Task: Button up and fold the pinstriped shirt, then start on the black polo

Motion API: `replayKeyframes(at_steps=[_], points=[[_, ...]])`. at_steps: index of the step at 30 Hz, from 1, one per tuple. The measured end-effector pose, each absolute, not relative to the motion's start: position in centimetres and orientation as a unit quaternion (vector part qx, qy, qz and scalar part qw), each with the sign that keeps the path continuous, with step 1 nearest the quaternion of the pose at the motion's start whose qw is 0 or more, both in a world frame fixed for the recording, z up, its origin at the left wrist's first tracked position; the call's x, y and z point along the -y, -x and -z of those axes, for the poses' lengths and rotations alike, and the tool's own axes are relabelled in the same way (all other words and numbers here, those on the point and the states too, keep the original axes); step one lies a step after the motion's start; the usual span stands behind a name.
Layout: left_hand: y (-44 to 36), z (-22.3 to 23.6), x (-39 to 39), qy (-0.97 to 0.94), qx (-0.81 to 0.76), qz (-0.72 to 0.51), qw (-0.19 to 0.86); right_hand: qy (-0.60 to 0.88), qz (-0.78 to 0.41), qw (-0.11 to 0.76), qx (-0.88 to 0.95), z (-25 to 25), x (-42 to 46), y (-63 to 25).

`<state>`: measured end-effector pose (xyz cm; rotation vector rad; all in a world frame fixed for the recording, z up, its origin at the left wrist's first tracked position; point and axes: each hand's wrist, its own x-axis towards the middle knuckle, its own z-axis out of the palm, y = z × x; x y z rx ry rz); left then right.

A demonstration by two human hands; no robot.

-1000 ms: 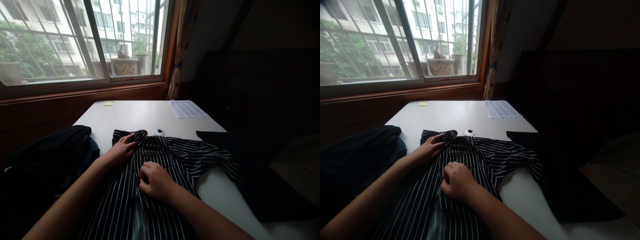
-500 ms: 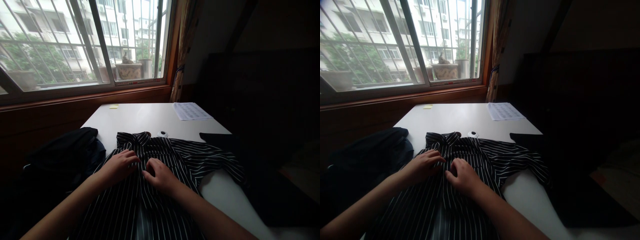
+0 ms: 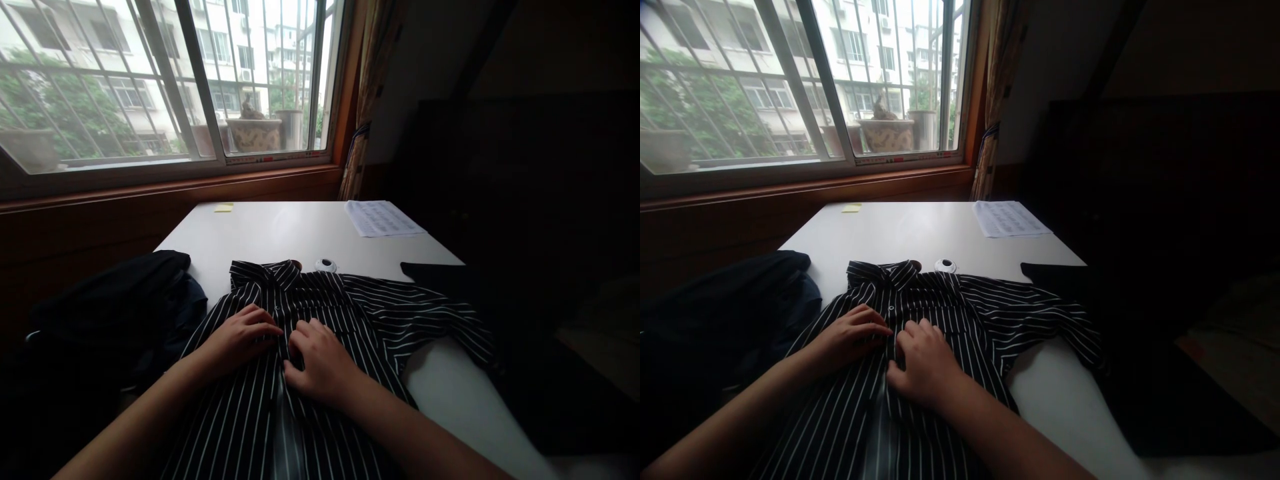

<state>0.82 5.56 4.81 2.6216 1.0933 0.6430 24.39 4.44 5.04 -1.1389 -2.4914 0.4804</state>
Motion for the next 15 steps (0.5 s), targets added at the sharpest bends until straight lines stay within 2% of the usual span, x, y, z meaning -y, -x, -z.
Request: replayKeyframes(at_steps=[8,15], points=[[-0.73,-4.87,-5.24,-0.907,-0.341,-0.224,0.107,0.355,-0.248,0.256,0.864,-5.18,-5.46,-24.88],[-1.37,-5.15,-4.88,-0.915,-0.321,-0.245,0.011,0.315,-0.304,0.299,0.848,-5.41,-5.55,-25.12]])
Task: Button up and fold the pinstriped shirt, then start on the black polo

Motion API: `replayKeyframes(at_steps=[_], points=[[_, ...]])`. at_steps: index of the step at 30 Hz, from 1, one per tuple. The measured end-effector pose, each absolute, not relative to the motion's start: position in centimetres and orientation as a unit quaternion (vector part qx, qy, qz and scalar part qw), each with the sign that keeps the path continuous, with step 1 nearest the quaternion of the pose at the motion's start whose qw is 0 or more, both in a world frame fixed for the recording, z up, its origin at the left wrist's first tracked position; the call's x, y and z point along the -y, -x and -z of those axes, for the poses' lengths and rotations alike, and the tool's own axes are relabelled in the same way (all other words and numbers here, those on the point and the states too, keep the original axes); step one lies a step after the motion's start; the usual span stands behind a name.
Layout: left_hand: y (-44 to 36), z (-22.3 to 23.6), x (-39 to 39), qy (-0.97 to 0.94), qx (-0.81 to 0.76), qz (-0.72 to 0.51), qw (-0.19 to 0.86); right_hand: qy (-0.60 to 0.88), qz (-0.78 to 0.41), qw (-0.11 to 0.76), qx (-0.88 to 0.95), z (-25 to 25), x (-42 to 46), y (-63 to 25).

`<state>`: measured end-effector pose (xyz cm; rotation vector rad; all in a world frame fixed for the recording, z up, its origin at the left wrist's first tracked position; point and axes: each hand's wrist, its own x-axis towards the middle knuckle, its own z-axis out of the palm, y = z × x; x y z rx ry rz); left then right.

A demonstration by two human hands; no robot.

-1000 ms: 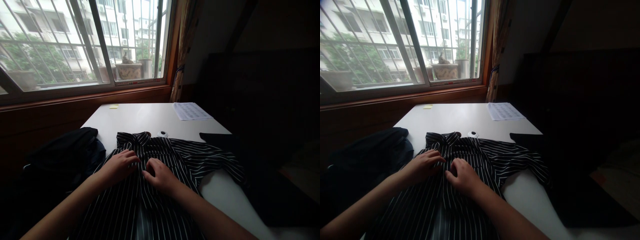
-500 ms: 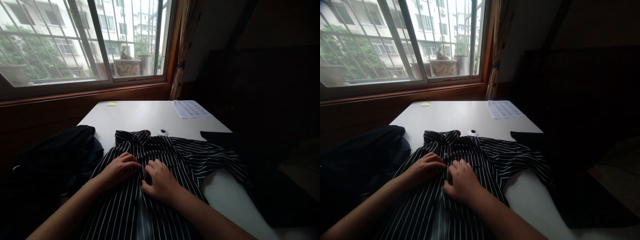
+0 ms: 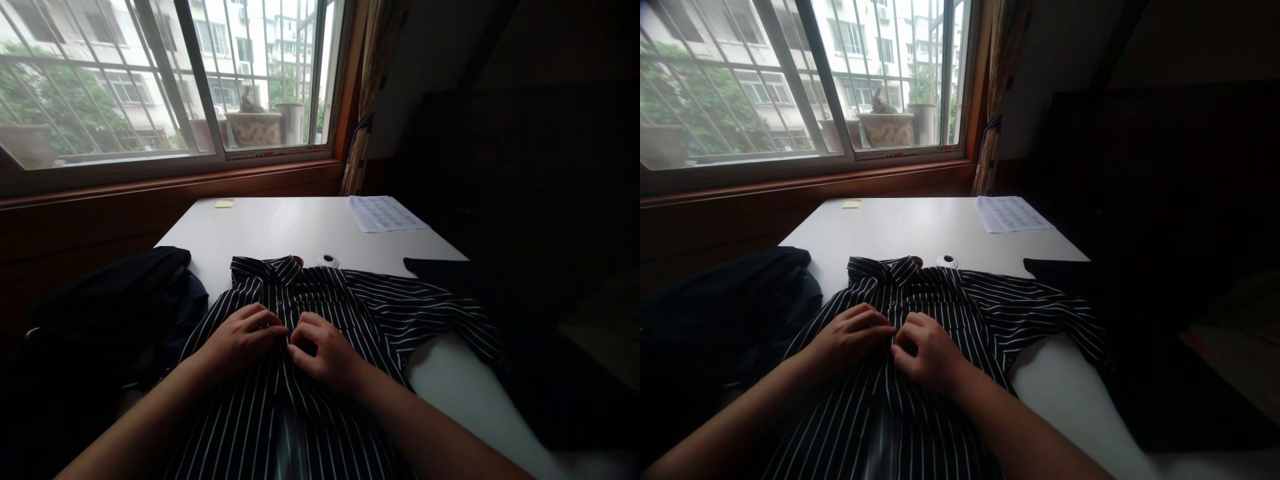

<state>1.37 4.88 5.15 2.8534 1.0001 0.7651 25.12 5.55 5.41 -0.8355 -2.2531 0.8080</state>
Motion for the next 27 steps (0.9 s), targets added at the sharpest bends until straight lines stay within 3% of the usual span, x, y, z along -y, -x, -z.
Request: replayKeyframes(at_steps=[5,14,27], points=[[-1.8,-5.3,-4.7,-0.919,-0.311,-0.241,-0.039,0.311,-0.312,0.303,0.845,-5.5,-5.6,-25.1],[-1.3,-5.1,-4.5,-0.909,-0.305,-0.284,-0.028,0.332,-0.291,0.283,0.852,-5.4,-5.6,-25.0],[-1.6,-5.2,-4.5,-0.899,-0.315,-0.298,-0.057,0.384,-0.134,0.193,0.893,-5.2,-3.8,-24.1]])
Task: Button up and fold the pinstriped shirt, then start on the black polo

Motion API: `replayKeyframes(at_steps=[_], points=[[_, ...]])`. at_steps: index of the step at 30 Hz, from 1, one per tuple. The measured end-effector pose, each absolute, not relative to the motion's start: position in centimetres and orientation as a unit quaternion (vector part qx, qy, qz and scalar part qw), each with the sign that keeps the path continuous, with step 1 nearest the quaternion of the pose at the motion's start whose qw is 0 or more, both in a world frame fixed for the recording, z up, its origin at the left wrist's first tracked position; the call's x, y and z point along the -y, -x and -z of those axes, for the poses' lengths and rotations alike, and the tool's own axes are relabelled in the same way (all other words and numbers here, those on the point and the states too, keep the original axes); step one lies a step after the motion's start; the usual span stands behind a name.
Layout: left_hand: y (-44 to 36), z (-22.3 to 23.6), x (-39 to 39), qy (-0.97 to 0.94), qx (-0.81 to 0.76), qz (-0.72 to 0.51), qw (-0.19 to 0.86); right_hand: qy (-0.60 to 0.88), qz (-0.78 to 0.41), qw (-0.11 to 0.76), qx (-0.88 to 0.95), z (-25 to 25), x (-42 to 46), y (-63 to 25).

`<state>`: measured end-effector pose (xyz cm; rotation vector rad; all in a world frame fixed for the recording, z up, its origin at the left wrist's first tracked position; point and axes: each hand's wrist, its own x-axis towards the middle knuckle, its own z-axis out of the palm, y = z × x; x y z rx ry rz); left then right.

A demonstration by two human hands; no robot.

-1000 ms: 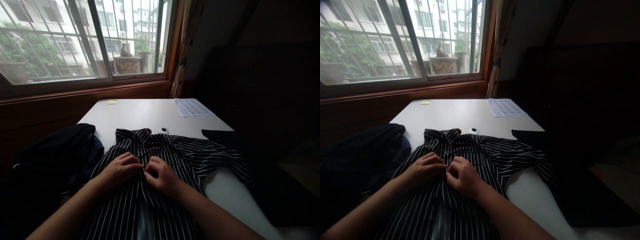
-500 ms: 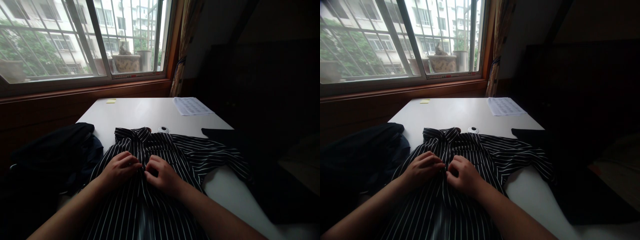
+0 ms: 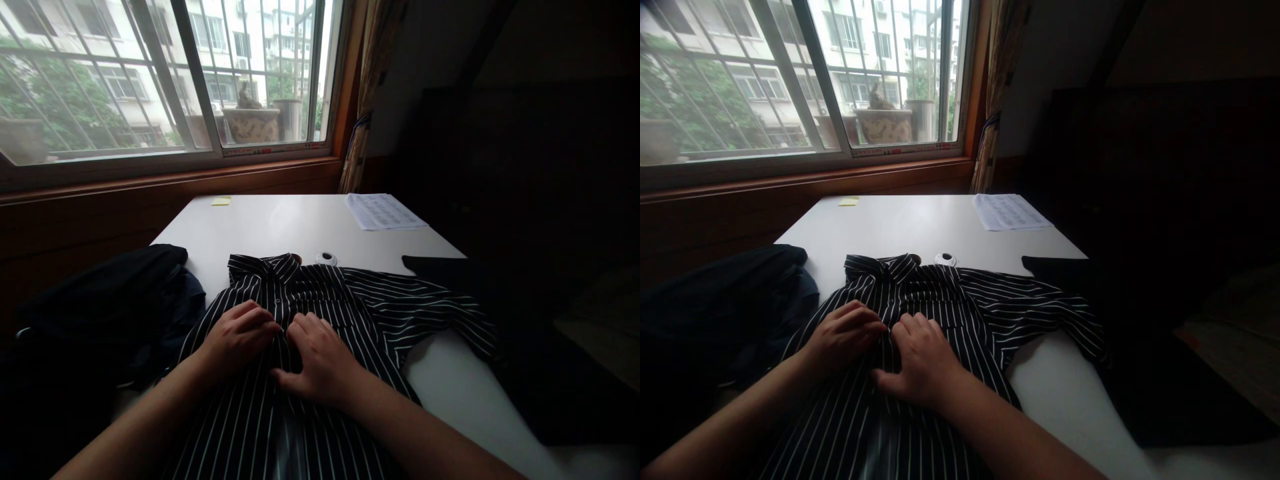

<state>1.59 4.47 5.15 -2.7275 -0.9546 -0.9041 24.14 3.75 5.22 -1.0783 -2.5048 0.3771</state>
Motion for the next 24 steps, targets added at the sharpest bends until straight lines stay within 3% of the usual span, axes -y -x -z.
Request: replayKeyframes(at_steps=[24], points=[[-1.74,-5.27,-4.63,0.885,0.344,0.305,0.072,0.372,-0.186,0.259,0.872,-5.53,-4.39,-24.39]])
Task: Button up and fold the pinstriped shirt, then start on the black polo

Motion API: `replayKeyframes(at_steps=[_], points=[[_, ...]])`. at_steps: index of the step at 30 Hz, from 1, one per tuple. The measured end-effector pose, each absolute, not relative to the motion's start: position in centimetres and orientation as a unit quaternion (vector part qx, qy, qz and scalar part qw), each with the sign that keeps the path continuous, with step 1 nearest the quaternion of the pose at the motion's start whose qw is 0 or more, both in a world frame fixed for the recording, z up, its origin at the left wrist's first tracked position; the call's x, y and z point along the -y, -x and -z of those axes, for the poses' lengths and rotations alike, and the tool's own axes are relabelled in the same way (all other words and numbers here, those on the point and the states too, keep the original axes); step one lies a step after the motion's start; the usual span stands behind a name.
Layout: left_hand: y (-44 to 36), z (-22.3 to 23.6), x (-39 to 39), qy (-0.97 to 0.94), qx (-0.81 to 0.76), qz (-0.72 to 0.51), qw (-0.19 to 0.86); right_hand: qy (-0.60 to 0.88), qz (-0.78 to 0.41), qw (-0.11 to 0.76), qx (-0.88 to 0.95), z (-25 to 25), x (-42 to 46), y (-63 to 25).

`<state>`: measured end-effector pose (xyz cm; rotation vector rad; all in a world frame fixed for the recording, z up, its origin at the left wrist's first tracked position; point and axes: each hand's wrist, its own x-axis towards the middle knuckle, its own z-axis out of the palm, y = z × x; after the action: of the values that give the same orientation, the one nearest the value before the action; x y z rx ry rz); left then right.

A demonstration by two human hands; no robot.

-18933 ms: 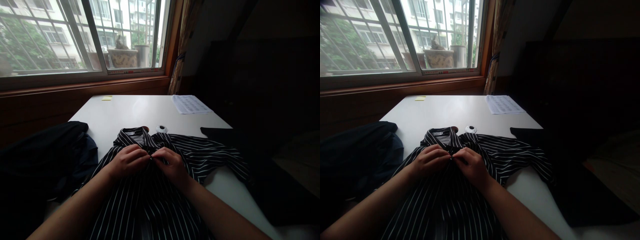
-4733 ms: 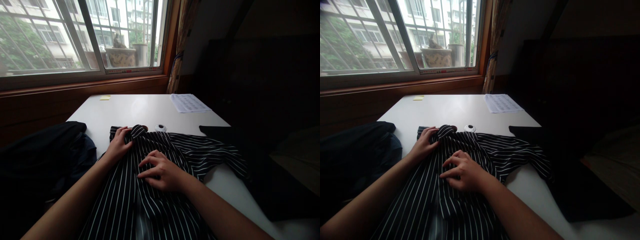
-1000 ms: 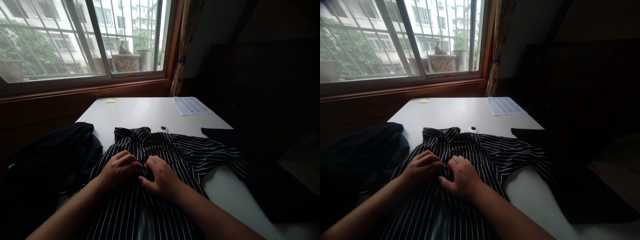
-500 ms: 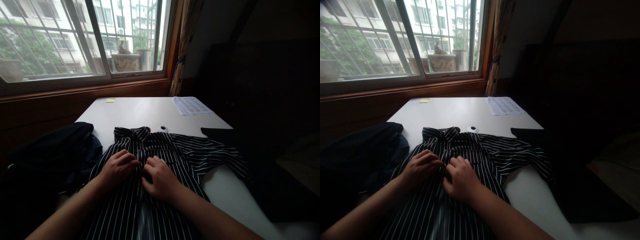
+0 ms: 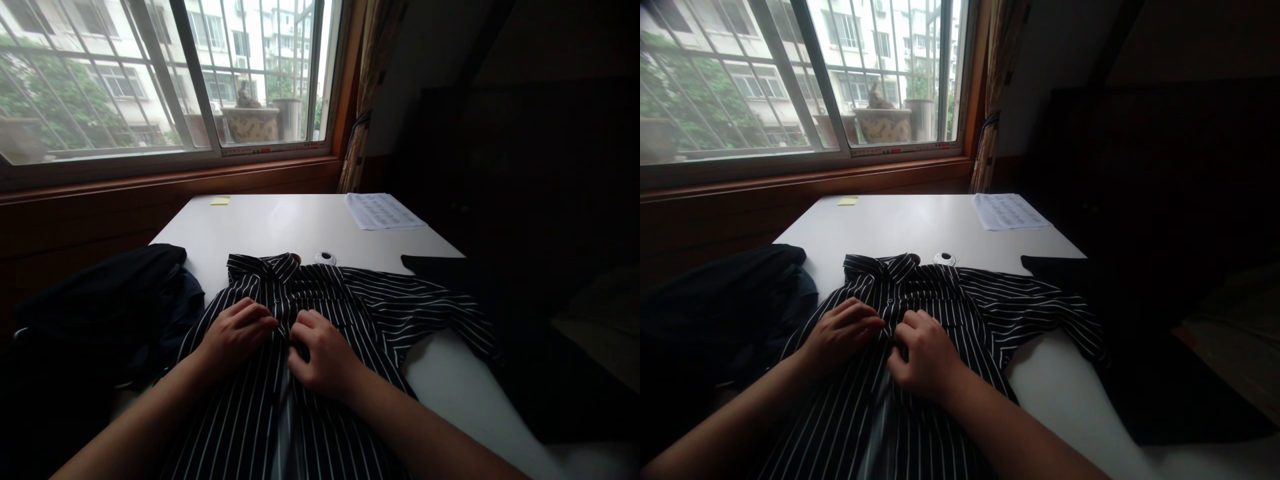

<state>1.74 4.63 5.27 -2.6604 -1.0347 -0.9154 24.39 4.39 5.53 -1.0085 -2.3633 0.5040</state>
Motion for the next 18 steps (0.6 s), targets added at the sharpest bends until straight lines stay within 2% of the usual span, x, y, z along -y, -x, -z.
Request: replayKeyframes(at_steps=[8,18], points=[[-2.0,-5.3,-4.8,0.898,0.31,0.295,0.101,0.402,-0.191,0.304,0.842,-5.5,-4.3,-23.8],[-1.8,-5.0,-4.8,0.889,0.323,0.318,0.065,0.412,-0.247,0.33,0.812,-4.5,-5.5,-24.4]])
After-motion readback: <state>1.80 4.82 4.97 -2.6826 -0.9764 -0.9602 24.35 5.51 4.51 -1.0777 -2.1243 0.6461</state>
